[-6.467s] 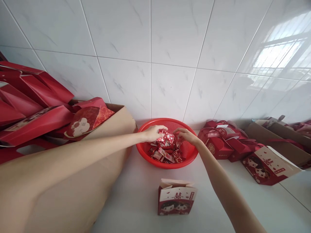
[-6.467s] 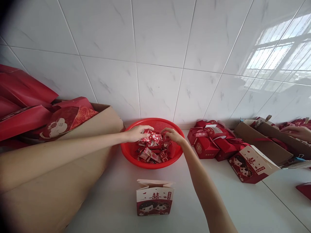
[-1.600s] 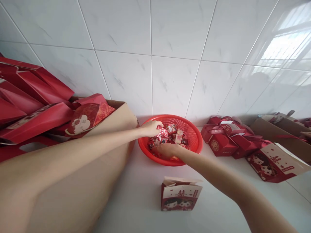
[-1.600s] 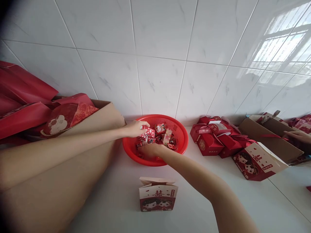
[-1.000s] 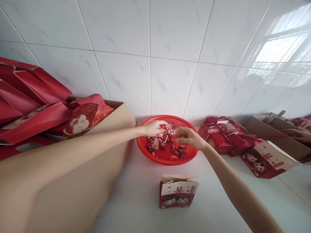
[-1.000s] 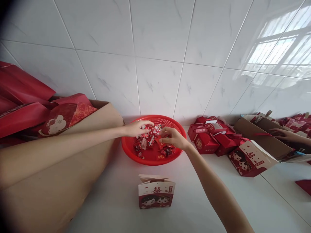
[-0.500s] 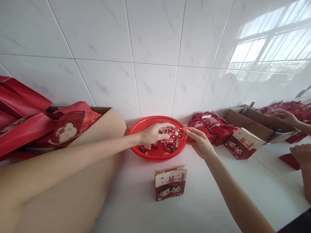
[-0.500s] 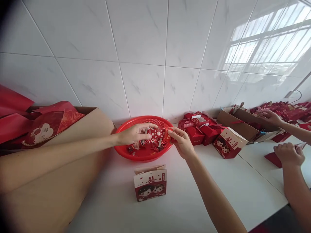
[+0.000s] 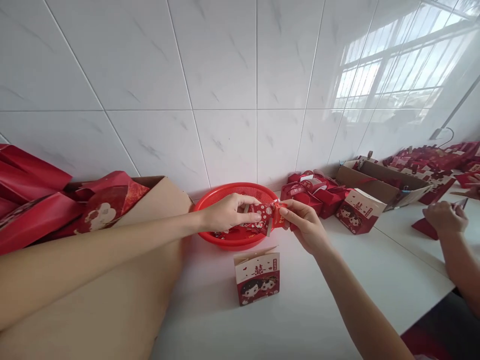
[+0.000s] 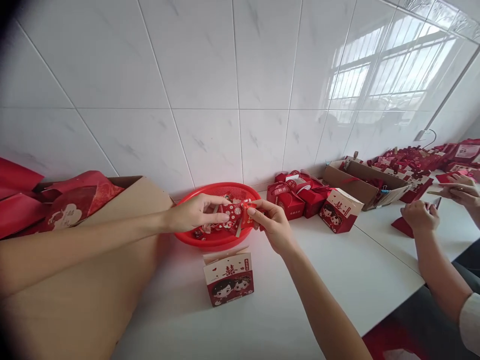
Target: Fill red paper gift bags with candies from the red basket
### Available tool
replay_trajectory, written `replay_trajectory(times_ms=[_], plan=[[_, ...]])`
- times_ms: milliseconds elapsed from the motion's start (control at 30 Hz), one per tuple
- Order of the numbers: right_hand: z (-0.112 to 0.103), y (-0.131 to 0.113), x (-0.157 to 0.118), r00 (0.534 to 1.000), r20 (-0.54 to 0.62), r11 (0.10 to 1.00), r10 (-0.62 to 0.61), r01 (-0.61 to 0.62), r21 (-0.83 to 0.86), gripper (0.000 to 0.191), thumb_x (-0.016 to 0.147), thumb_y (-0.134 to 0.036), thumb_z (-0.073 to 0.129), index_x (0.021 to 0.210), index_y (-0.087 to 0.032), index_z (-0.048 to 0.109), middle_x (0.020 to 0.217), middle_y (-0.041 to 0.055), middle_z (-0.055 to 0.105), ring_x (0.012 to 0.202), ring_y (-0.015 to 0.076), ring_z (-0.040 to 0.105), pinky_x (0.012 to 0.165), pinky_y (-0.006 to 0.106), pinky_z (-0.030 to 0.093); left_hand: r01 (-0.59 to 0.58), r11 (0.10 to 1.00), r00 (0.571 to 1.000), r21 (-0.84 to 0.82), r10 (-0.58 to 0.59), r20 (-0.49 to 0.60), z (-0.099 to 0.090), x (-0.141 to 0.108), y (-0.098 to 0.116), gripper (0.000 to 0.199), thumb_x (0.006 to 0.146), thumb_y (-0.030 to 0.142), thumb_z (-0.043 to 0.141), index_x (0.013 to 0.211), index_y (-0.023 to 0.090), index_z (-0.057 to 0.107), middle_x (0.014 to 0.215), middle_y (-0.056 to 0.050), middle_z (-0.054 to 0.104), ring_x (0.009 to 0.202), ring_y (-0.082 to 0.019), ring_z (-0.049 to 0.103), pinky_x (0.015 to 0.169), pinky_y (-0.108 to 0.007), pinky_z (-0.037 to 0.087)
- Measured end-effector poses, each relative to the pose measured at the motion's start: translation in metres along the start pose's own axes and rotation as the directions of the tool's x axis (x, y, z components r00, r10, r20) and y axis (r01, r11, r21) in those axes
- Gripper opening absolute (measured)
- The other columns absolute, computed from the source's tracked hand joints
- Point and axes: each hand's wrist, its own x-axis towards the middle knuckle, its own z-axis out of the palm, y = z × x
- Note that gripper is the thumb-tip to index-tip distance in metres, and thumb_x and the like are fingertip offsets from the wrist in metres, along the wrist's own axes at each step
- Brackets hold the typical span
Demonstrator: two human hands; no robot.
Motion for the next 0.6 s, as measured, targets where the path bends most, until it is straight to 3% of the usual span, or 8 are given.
replay_trajectory(times_ms=[133,200,267,367,500,600], plan=[[0.007,-0.007,-0.009,0.992,0.121,1.000,0.022,-0.019,-0.025,0.024,0.080,-0.042,0.075,0.087,-0.019,0.071,0.057,-0.0058,0.040,0.050,0.0069,0.030,0.047,0.025,0.024,0.003,0.998,0.993,0.069,0.005,-0.115,0.004,-0.032,0.012,0.048,0.090,0.039,0.057,0.135,0.027,0.054,0.103,-0.002,0.068,0.089,-0.018,0.063,0.079,-0.028,0.053],[0.009,-0.008,-0.013,0.983,0.177,0.997,0.039,-0.026,-0.078,0.022,0.081,-0.042,0.074,0.088,-0.020,0.073,0.060,-0.0043,0.045,0.050,0.0068,0.030,0.046,0.024,0.024,-0.018,0.991,0.990,0.129,0.035,-0.136,0.006,-0.044,0.011,0.048,0.093,0.035,0.053,0.141,0.032,0.048,0.116,-0.001,0.067,0.104,-0.019,0.062,0.091,-0.030,0.050],[0.009,-0.008,-0.016,0.973,0.228,0.987,0.036,0.001,-0.159,0.021,0.082,-0.041,0.073,0.087,-0.021,0.075,0.070,0.0002,0.057,0.054,0.0086,0.040,0.048,0.025,0.031,-0.077,0.978,0.991,0.196,0.097,-0.093,0.008,-0.050,0.006,0.040,0.095,0.029,0.048,0.134,0.034,0.055,0.122,0.001,0.066,0.112,-0.019,0.059,0.099,-0.030,0.046],[0.003,-0.009,-0.018,0.938,0.345,0.957,0.023,0.078,-0.278,0.018,0.085,-0.038,0.072,0.083,-0.020,0.076,0.087,0.0065,0.068,0.072,0.0151,0.056,0.059,0.027,0.044,-0.174,0.934,0.978,0.312,0.200,-0.052,0.008,-0.047,-0.004,0.037,0.096,0.019,0.043,0.125,0.030,0.063,0.108,-0.002,0.068,0.100,-0.017,0.061,0.094,-0.030,0.047],[-0.007,-0.006,-0.017,0.876,0.474,0.908,0.095,0.119,-0.401,0.015,0.086,-0.033,0.070,0.087,-0.020,0.078,0.106,0.0092,0.071,0.084,0.0179,0.063,0.065,0.027,0.050,-0.250,0.854,0.937,0.457,0.333,-0.108,0.007,-0.041,-0.009,0.046,0.097,0.012,0.036,0.136,0.029,0.055,0.100,-0.004,0.063,0.080,-0.013,0.058,0.078,-0.027,0.051],[-0.009,0.000,-0.016,0.866,0.466,0.866,0.180,0.085,-0.493,0.017,0.087,-0.033,0.068,0.092,-0.020,0.077,0.093,0.0068,0.073,0.075,0.0164,0.063,0.060,0.026,0.048,-0.256,0.826,0.938,0.503,0.338,-0.079,0.007,-0.043,-0.009,0.048,0.095,0.009,0.036,0.134,0.029,0.056,0.104,-0.005,0.061,0.078,-0.012,0.059,0.072,-0.024,0.050]])
